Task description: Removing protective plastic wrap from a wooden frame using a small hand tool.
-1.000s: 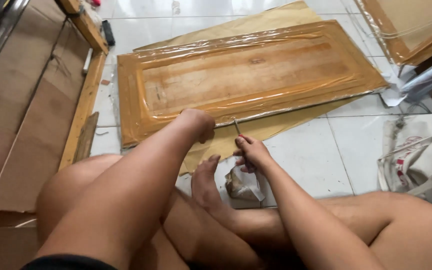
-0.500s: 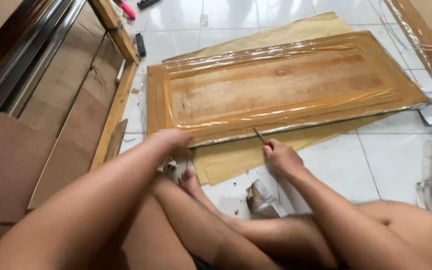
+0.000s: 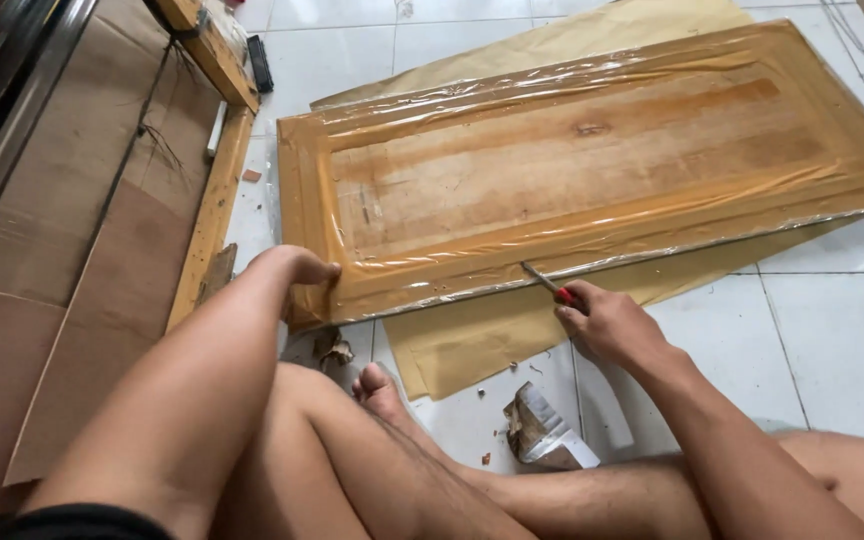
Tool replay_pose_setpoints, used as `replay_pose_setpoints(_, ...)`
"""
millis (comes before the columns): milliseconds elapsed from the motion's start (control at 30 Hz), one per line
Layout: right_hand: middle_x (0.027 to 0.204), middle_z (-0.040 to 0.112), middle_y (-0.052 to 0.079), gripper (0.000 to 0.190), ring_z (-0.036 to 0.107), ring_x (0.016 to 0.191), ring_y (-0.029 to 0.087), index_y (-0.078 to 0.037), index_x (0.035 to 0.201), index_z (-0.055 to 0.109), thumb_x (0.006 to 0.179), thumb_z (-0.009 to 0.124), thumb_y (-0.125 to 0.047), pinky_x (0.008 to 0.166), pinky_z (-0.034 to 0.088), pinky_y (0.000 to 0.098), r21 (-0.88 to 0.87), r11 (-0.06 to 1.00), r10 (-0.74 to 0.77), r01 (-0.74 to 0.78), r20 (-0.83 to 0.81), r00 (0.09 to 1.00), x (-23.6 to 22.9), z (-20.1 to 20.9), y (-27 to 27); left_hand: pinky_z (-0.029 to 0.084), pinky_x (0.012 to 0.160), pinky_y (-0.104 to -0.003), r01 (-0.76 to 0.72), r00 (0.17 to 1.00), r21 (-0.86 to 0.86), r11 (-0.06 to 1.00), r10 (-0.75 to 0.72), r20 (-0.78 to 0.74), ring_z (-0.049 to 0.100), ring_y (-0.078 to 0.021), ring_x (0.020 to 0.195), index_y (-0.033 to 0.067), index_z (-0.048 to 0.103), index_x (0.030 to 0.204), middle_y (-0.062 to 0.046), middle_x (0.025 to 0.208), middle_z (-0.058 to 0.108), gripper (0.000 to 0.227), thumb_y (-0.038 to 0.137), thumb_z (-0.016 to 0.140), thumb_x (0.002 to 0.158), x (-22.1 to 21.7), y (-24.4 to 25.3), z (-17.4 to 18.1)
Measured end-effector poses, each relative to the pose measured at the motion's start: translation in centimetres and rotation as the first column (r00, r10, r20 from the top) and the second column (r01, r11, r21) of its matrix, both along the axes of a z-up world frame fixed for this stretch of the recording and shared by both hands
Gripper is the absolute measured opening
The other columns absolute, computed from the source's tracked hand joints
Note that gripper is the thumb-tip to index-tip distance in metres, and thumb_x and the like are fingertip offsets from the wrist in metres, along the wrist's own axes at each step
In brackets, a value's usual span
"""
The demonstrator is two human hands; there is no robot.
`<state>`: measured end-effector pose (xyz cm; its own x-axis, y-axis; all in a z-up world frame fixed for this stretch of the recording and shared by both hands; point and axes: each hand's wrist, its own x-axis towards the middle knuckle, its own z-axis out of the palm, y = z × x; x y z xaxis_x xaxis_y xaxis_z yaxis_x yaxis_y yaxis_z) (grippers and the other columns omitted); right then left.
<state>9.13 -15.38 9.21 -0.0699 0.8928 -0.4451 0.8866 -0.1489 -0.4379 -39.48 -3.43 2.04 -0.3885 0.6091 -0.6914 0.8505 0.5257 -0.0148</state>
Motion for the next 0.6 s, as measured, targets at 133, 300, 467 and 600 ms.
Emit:
replay_pose_setpoints(133,0.14,0.081,0.019,0.05,0.073,0.137,0.041,-0.03,0.157,0.066,0.108,0.066,-0.041,0.12,0.056,0.0535,0.004,0.999,-0.046,0.046,0.073,0.996,2.6,-0.4,1.6,0.055,0.105,-0.058,0.067,0.982,-0.183,0.981,-0.033,0.184,0.068,-0.044,0.128,-0.0013,0.037,0.173,-0.031,0.152,0.057,0.112,0.082,0.057,0.101,2.4,-1.6,2.1)
replay_pose_setpoints(300,0.136,0.082,0.018,0.049,0.074,0.132,0.04,-0.029,0.157,0.069,0.11,0.066,-0.044,0.116,0.056,0.0549,0.11,0.98,-0.167,0.163,0.031,0.985,5.9,-2.4,3.7,0.068,0.065,-0.049,-0.139,0.886,-0.097,0.986,0.167,0.433,0.086,-0.0407,0.079,-0.0038,0.045,0.165,-0.035,0.108,0.074,0.109,0.07,0.08,0.093,6.9,-2.1,-1.3)
replay_pose_setpoints(467,0.136,0.081,0.025,0.047,0.073,0.132,0.047,-0.014,0.149,0.073,0.107,0.068,-0.035,0.119,0.054,0.0595,0.056,0.998,0.023,-0.024,0.013,1.0,3.0,-1.7,1.5,0.055,0.086,-0.075,0.58,0.747,-0.274,0.767,-0.635,-0.197,0.068,-0.0378,0.138,0.0339,0.062,0.158,-0.005,0.155,0.067,0.072,0.079,0.059,0.102,11.7,-1.2,0.3)
replay_pose_setpoints(600,0.145,0.078,0.02,0.054,0.07,0.14,0.043,-0.022,0.161,0.062,0.111,0.057,-0.043,0.123,0.053,0.0576,-0.134,0.988,0.08,-0.07,0.069,0.994,0.5,2.3,-0.5,0.061,0.09,-0.069,0.762,0.647,0.178,0.622,-0.722,-0.248,0.078,-0.0383,0.123,0.0256,0.069,0.148,-0.006,0.134,0.08,0.076,0.08,0.066,0.096,17.7,-2.8,1.4)
